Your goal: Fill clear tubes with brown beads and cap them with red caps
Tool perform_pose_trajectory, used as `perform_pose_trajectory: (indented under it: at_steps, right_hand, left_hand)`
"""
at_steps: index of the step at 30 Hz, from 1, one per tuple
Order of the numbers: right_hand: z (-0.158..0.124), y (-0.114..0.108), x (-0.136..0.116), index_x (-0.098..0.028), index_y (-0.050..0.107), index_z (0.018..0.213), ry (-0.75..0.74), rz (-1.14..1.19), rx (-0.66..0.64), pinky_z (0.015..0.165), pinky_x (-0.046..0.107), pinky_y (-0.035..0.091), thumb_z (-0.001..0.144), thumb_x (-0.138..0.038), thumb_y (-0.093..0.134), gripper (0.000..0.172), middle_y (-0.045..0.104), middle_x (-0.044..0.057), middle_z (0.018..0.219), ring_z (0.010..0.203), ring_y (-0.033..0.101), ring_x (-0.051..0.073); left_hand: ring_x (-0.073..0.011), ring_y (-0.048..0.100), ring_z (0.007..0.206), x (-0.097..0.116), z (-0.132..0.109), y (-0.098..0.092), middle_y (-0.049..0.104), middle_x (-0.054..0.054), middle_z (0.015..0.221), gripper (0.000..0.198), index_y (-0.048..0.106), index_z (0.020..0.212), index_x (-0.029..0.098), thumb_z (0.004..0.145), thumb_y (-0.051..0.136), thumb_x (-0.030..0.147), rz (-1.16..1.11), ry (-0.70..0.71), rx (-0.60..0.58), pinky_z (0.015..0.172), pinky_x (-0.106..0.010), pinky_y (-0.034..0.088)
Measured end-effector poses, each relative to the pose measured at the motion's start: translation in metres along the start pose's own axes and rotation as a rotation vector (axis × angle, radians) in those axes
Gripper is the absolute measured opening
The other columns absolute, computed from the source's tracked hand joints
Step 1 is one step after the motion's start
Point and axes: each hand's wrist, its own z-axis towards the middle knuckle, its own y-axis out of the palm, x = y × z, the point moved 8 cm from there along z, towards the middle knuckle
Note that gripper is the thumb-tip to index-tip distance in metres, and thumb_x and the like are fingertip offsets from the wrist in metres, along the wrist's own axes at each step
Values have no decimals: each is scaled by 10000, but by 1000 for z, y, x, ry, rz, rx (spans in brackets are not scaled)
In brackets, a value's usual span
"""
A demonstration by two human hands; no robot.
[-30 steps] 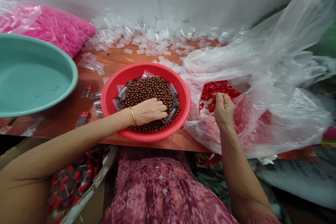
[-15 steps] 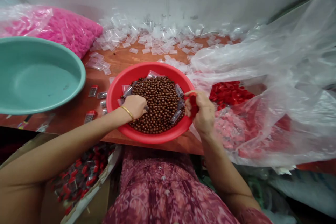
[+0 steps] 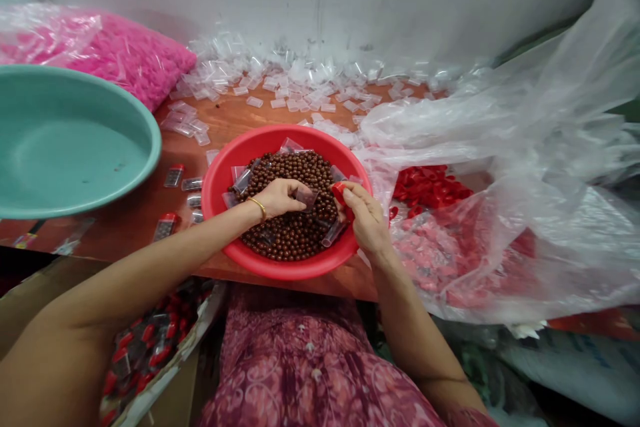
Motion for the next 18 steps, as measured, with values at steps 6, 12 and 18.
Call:
perform_pose_trajectory:
  at_steps: [6,12,18]
  right_hand:
    - [2,3,-1,-209,582,920,10,-69,-16,463,207,339,774,-479,558,308,465,-53,622,487,400,63]
    - [0,5,0,-203,594,921,15,-121,-47,468,210,325,761,-506,570,344,464,-48,633,495,391,64]
    - [-1,8,-2,-197,592,915,29,-132,-64,475,214,323,742,-526,580,371,458,-48,620,510,381,70]
  left_hand:
    - [-108,617,779,11,-20,-5,685,-21,859,405,638,911,127,535,776,184,-486,16,-18,752,-238,485]
    - [-49,484,408,-4,-41,-15,573,37,539,173,601,752,124,686,694,256,-223,-285,-21,404,-153,392]
    - [-74,478,380,-33,-36,-21,495,34,400,208,533,551,122,702,663,182,131,-563,33,441,-197,458]
